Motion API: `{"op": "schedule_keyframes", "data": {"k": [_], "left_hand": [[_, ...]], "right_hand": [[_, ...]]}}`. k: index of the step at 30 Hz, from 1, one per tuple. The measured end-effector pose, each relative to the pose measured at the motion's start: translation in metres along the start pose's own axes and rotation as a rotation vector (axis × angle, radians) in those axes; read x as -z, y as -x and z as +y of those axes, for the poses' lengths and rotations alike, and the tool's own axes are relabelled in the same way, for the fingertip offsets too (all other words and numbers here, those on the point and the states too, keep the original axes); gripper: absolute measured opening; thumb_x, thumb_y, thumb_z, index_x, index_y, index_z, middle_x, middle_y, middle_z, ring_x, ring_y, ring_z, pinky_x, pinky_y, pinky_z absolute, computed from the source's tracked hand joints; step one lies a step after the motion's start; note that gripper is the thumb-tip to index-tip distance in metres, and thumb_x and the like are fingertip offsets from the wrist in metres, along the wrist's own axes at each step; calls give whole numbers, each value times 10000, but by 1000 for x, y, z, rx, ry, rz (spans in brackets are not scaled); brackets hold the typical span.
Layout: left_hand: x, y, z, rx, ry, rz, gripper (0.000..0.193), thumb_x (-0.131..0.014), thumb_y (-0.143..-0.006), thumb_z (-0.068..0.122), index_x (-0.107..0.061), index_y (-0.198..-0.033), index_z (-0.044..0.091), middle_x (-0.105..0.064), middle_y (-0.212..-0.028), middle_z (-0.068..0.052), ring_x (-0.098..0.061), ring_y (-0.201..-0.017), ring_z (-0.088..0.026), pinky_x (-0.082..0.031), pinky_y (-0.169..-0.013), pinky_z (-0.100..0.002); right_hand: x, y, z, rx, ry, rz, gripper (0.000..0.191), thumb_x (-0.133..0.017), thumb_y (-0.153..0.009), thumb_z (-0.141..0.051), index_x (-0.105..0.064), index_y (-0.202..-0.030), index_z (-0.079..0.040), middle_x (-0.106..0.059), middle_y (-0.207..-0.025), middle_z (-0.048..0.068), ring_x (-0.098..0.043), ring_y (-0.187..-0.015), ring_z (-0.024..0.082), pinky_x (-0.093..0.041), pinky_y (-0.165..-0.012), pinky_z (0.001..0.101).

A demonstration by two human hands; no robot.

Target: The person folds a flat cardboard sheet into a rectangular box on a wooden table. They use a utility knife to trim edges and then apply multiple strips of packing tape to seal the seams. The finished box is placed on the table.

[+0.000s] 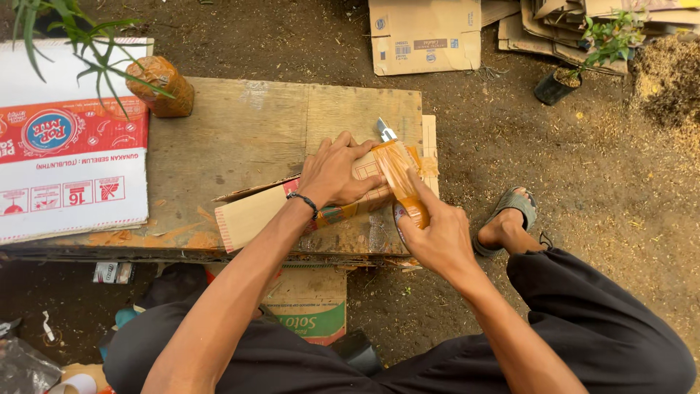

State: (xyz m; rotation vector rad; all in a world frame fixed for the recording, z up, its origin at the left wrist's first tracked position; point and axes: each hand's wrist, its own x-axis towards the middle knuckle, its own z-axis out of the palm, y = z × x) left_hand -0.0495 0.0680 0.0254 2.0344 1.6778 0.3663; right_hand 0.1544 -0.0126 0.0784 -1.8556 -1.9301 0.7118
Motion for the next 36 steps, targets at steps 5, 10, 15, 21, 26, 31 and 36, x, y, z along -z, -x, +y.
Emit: {"op": "schedule_keyframes", "data": {"k": [5,10,15,21,26,31,36], "left_hand": [[-2,0,-1,-13,7,-3,791,-728,-748,631,-600,-1436,262,-570,-1167,-1,-551,-1063,-269,-510,-880,-442],[5,1,2,-40,11,-33,869,-735,-729,647,-575,-1463,209,-567,-1188,-15,-546,-1071,-271,-502,-905,-432],[15,10,10,-98,-72,-31,1133,-841,-514,707,-526,-1446,144,-543,-1217,-69,-532,-1104,-292,-467,-897,-476],[-1,10,13,-278,-178,80,1101,-880,-581,589,-460,-1438,41,-530,-1306,-157,-550,-1162,-372,-439,-985,-525],[-4,-1,0,-554,-13,140,1108,-832,-669,516,-360,-1494,-54,-468,-1486,-258,-557,-1242,-441,-458,-1036,-494],[2,-4,0,-518,-86,13,1025,-800,-722,507,-368,-1533,53,-499,-1494,-195,-570,-1254,-404,-455,-1026,-496],[3,3,6,-534,-210,-31,966,-771,-789,496,-324,-1594,200,-384,-1556,-198,-540,-1241,-447,-424,-1022,-539]], "right_hand": [[-18,0,16,258,-58,103,650,-665,-786,-201,-609,-1433,-202,-734,-1074,242,-744,-876,381,-589,-810,425],[-27,-4,26,95,-63,10,647,-674,-771,-201,-628,-1413,-265,-736,-1040,231,-722,-952,393,-561,-883,439],[-27,-5,24,116,-83,45,602,-692,-784,-217,-641,-1384,-250,-724,-1051,254,-702,-1007,412,-551,-895,438],[-26,-2,21,-37,-105,-24,653,-675,-774,-244,-604,-1420,-316,-720,-990,256,-703,-987,405,-555,-909,428],[-27,-2,18,-8,-129,10,663,-689,-757,-253,-604,-1412,-311,-726,-1003,255,-702,-970,418,-539,-919,438],[-30,-2,16,-64,-160,11,639,-675,-758,-249,-624,-1394,-291,-716,-1025,261,-710,-992,404,-548,-930,421],[-30,-3,17,-116,-260,0,615,-675,-744,-251,-649,-1359,-263,-730,-1045,246,-740,-1008,356,-554,-925,401]]}}
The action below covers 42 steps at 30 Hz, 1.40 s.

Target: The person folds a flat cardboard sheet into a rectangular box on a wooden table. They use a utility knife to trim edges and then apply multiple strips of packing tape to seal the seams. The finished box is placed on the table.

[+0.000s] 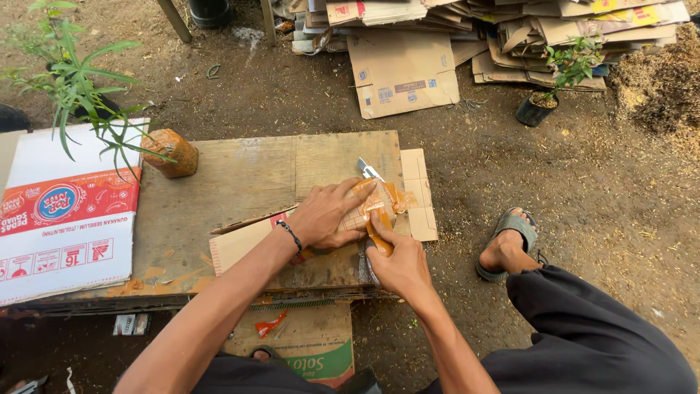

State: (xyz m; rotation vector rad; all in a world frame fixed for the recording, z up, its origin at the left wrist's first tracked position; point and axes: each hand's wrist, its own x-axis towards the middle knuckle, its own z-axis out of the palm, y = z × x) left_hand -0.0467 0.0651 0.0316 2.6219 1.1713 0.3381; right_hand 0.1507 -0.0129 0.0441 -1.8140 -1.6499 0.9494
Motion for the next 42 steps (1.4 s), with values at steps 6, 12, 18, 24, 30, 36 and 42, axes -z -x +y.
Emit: {"op": "schedule_keyframes", "data": {"k": [6,12,18,24,30,36,42], "left_hand": [[4,0,1,-49,-92,-33,846,-723,-847,503,-345,-1578,307,-312,-1581,-229,-491,-1290,-458,-410,-1018,-566],[2,0,7,-94,-143,-25,725,-685,-890,527,-400,-1541,387,-308,-1569,-248,-489,-1280,-467,-398,-1031,-576],[11,-14,10,-60,-79,-17,1112,-810,-702,461,-270,-1529,-48,-403,-1484,-265,-527,-1247,-452,-414,-1044,-530],[-3,-45,18,30,-40,-95,1134,-842,-587,318,-291,-1499,-67,-489,-1405,-242,-591,-1142,-434,-494,-971,-493],[-6,-42,8,-12,-61,-112,1204,-847,-579,292,-232,-1553,-57,-455,-1493,-239,-594,-1120,-439,-522,-951,-481],[1,-40,19,54,-261,-132,1526,-947,-384,440,-103,-1570,-20,-322,-1568,-234,-460,-1328,-427,-412,-1058,-510],[-2,33,83,358,145,432,767,-719,-755,95,-414,-1455,24,-553,-1344,-179,-601,-1185,-355,-512,-1003,-445]], "right_hand": [[0,-1,-5,-103,-35,-36,611,-664,-750,-267,-642,-1359,-299,-758,-1031,214,-761,-989,342,-560,-926,401],[4,12,-9,-7,16,34,593,-674,-762,-260,-658,-1354,-252,-732,-1054,247,-696,-1028,415,-540,-945,442],[10,13,-14,-10,66,-4,631,-664,-768,-245,-630,-1397,-282,-721,-1038,259,-690,-1026,422,-535,-957,448],[6,16,-14,53,79,71,619,-700,-750,-240,-645,-1367,-237,-725,-1078,247,-681,-1025,433,-526,-950,469],[6,24,-12,93,18,54,851,-740,-799,-310,-362,-1550,-180,-729,-1052,256,-711,-978,420,-554,-898,455],[3,42,-1,77,-324,135,1035,-771,-797,-228,-134,-1594,-50,-782,-998,184,-779,-899,249,-602,-801,384],[-2,29,22,-24,-602,54,837,-677,-892,-142,-233,-1599,-78,-765,-983,141,-693,-821,159,-576,-721,314]]}}
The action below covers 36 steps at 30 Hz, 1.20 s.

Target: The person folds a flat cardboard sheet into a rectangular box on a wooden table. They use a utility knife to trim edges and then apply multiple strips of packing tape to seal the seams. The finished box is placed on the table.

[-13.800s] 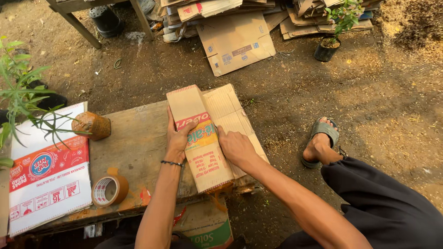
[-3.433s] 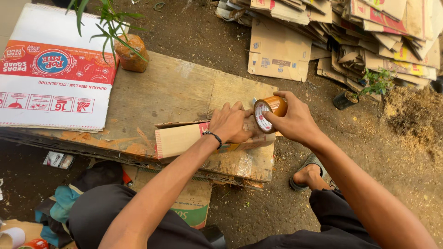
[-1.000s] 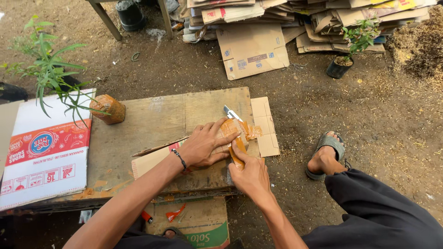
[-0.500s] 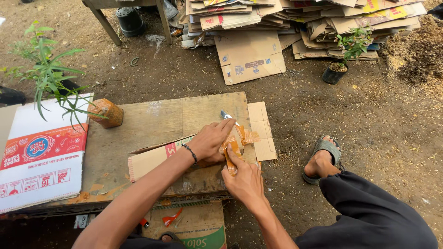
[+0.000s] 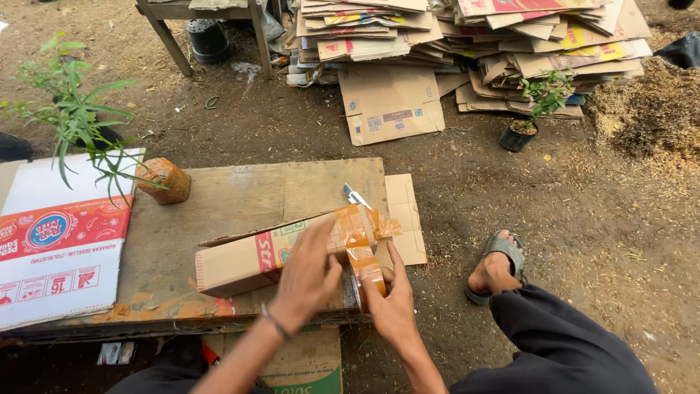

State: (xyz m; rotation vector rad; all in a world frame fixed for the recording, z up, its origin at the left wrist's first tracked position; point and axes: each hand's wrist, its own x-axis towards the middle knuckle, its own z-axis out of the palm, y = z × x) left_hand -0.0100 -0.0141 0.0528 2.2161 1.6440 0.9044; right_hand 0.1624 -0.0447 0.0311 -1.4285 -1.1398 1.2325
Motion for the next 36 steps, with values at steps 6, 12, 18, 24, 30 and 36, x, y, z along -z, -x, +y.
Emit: {"op": "schedule_keyframes", "data": {"k": [6,12,18,24,30,36], "left_hand": [[-28,33,34,702,502,55,539,-723,-864,283,-528,-1308,47,-586,-1134,-113,-652,-950,-284,-569,-805,-412],[15,6,11,-328,-250,5,884,-771,-546,257,-486,-1358,57,-534,-1394,-236,-499,-1290,-457,-409,-1064,-544],[20,-46,-35,4,-380,-409,1358,-897,-537,626,-229,-1611,132,-491,-1430,-218,-556,-1219,-430,-384,-1046,-609],[11,-66,-67,49,-167,-428,1211,-899,-519,744,-483,-1442,79,-657,-1249,-208,-641,-1154,-387,-527,-974,-473],[32,-113,-99,251,146,-762,879,-855,-507,645,-752,-1209,127,-817,-1090,-123,-786,-943,-236,-607,-858,-370],[33,-137,-113,434,468,-1117,802,-876,-611,533,-713,-1294,145,-800,-1087,-78,-765,-910,-165,-629,-810,-354]], "right_hand": [[-4,-14,27,-114,-304,-35,679,-565,-988,-127,-279,-1601,-71,-723,-1073,169,-672,-899,146,-560,-755,279],[0,-15,24,-5,-200,-62,775,-647,-909,-111,-257,-1577,-63,-726,-1147,154,-709,-968,152,-589,-819,295],[-10,4,3,85,-17,-29,958,-776,-788,-73,-242,-1584,-77,-718,-1130,163,-703,-972,165,-577,-828,318],[-6,6,-28,101,36,8,961,-772,-791,-92,-237,-1590,-83,-740,-1110,151,-718,-980,169,-582,-836,317],[-15,-3,-50,398,125,9,931,-795,-814,-83,-258,-1571,-15,-729,-1149,182,-711,-1055,188,-548,-927,317],[-23,-37,-67,378,1,-107,755,-782,-846,-123,-342,-1444,13,-755,-1124,172,-730,-1002,174,-585,-869,303]]}}
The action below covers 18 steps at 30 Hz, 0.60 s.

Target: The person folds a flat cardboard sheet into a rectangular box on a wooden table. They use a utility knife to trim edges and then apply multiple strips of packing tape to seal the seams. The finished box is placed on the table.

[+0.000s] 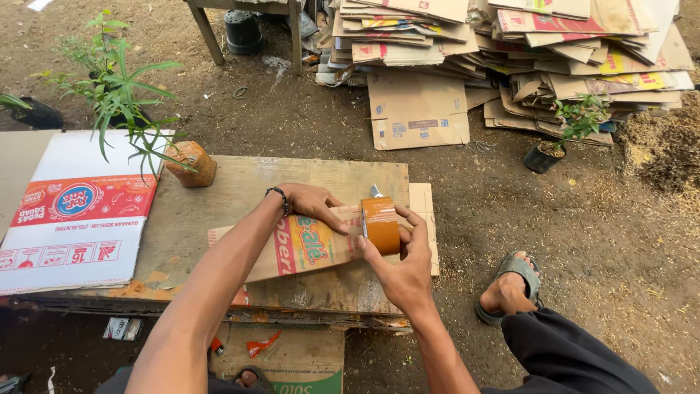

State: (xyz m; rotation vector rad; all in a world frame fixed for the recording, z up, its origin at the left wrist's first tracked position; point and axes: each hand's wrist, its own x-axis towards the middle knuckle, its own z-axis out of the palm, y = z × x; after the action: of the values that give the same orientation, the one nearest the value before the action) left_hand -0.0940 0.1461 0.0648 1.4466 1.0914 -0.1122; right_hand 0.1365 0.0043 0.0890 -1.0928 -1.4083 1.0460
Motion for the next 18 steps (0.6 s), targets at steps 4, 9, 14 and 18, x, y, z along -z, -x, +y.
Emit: {"op": "schedule_keyframes", "data": {"k": [4,9,14,18], "left_hand": [[-2,-16,-17,41,-44,52,839,-887,-594,557,-747,-1264,72,-813,-1096,-88,-768,-912,-179,-622,-830,-363],[-2,-6,-18,-254,-474,461,924,-925,-573,620,-722,-1282,63,-626,-1390,-98,-648,-1155,-280,-546,-941,-376],[-73,15,-10,-250,-789,746,1483,-920,-441,763,-291,-1538,-11,-511,-1435,-218,-509,-1311,-425,-385,-1057,-620],[-111,7,-7,-86,-989,977,1242,-887,-559,542,-317,-1538,32,-534,-1334,-116,-543,-1205,-330,-399,-991,-583]], "right_hand": [[-3,-11,11,-93,50,-11,670,-776,-855,-154,-369,-1362,7,-756,-1067,156,-742,-947,170,-602,-803,288],[-15,-26,31,-40,139,-7,471,-764,-913,-191,-488,-1229,23,-757,-1036,155,-750,-909,180,-611,-763,302],[-17,-37,37,-41,237,-73,445,-741,-944,-247,-503,-1207,22,-745,-1014,144,-768,-901,179,-637,-761,313],[-21,-37,35,43,256,-55,470,-765,-900,-234,-508,-1188,36,-741,-998,171,-765,-888,218,-627,-756,335]]}}
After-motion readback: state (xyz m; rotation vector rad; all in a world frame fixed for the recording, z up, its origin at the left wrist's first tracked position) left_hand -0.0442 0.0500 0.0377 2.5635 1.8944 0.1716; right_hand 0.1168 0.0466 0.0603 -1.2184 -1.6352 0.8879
